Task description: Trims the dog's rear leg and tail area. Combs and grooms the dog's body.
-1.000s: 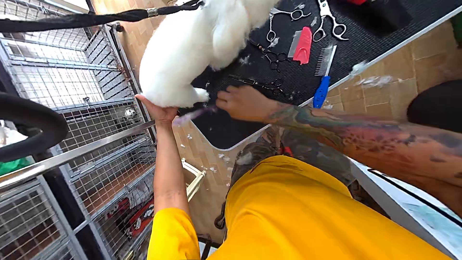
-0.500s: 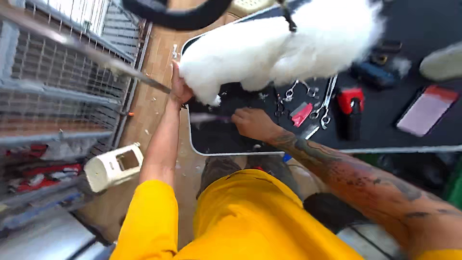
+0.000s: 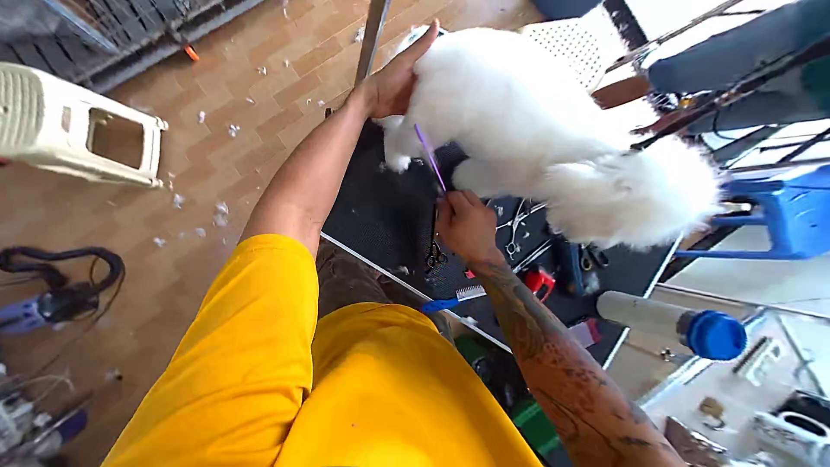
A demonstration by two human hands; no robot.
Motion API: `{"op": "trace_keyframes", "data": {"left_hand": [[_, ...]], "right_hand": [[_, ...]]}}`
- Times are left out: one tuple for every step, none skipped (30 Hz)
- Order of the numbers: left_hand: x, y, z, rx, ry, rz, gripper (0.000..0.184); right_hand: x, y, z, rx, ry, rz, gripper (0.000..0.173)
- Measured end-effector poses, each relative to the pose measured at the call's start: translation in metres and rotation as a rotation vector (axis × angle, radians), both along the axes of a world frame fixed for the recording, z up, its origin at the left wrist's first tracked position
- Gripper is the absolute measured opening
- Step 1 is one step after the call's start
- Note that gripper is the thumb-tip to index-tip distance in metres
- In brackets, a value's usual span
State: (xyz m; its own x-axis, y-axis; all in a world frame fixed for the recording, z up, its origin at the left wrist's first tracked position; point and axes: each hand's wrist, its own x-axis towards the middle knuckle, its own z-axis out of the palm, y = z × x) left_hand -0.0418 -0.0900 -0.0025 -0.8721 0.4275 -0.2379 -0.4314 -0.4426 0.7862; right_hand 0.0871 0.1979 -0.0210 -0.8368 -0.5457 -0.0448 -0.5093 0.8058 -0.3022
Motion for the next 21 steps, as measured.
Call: {"op": "trace_keyframes", "data": {"left_hand": [[-0.001, -0.002, -0.002, 0.001, 0.014, -0.01, 0.081], [-0.003, -0.003, -0.006, 0.011, 0.022, -0.015, 0.081], [-0.005, -0.003, -0.009, 0.02, 0.027, -0.023, 0.082], [-0.005, -0.003, -0.011, 0.02, 0.03, -0.029, 0.083], [-0.007, -0.004, -0.012, 0.018, 0.04, -0.034, 0.083], [-0.008, -0.005, -0.015, 0.025, 0.05, -0.035, 0.083], [-0.008, -0.006, -0.016, 0.044, 0.055, -0.04, 0.084], [-0.009, -0.007, -0.017, 0.065, 0.058, -0.046, 0.084], [-0.009, -0.007, -0.018, 0.077, 0.054, -0.05, 0.084], [-0.009, -0.007, -0.019, 0.081, 0.048, -0.049, 0.084], [-0.009, -0.006, -0.02, 0.08, 0.042, -0.042, 0.084], [-0.01, -0.006, -0.02, 0.082, 0.036, -0.036, 0.084], [-0.011, -0.006, -0.022, 0.091, 0.036, -0.04, 0.084], [-0.012, -0.007, -0.025, 0.101, 0.037, -0.047, 0.085], [-0.012, -0.005, -0.027, 0.104, 0.034, -0.039, 0.086], [-0.011, -0.005, -0.027, 0.102, 0.039, -0.03, 0.086], [-0.011, -0.004, -0.026, 0.111, 0.06, -0.028, 0.085], [-0.011, -0.005, -0.027, 0.13, 0.078, -0.033, 0.085], [-0.012, -0.007, -0.028, 0.15, 0.086, -0.04, 0.086], [-0.013, -0.007, -0.03, 0.17, 0.079, -0.047, 0.088], [-0.012, -0.006, -0.032, 0.179, 0.061, -0.05, 0.09]], "right_hand": [[-0.008, -0.006, 0.001, 0.047, -0.076, -0.048, 0.031], [-0.014, -0.012, -0.001, 0.087, -0.14, -0.075, 0.03], [-0.018, -0.016, -0.003, 0.116, -0.179, -0.079, 0.029], [-0.018, -0.017, -0.007, 0.114, -0.177, -0.063, 0.028], [-0.018, -0.015, -0.012, 0.075, -0.127, -0.037, 0.027], [-0.015, -0.008, -0.018, -0.006, -0.028, -0.002, 0.027], [-0.013, 0.0, -0.023, -0.119, 0.093, 0.031, 0.027], [-0.012, 0.006, -0.026, -0.225, 0.19, 0.05, 0.027], [-0.013, 0.01, -0.027, -0.292, 0.245, 0.053, 0.027], [-0.015, 0.012, -0.027, -0.307, 0.255, 0.043, 0.027], [-0.017, 0.01, -0.027, -0.271, 0.223, 0.021, 0.028], [-0.021, 0.005, -0.026, -0.2, 0.152, -0.009, 0.029], [-0.026, -0.002, -0.024, -0.116, 0.051, -0.037, 0.029], [-0.029, -0.007, -0.022, -0.05, -0.04, -0.047, 0.028], [-0.03, -0.01, -0.022, -0.043, -0.063, -0.026, 0.027], [-0.03, -0.008, -0.023, -0.092, -0.007, 0.019, 0.025], [-0.029, -0.004, -0.025, -0.185, 0.099, 0.062, 0.024], [-0.03, 0.0, -0.025, -0.288, 0.203, 0.082, 0.024], [-0.032, 0.001, -0.023, -0.355, 0.275, 0.074, 0.025], [-0.034, 0.001, -0.02, -0.367, 0.3, 0.043, 0.026], [-0.036, 0.0, -0.015, -0.315, 0.267, 0.004, 0.028]]}}
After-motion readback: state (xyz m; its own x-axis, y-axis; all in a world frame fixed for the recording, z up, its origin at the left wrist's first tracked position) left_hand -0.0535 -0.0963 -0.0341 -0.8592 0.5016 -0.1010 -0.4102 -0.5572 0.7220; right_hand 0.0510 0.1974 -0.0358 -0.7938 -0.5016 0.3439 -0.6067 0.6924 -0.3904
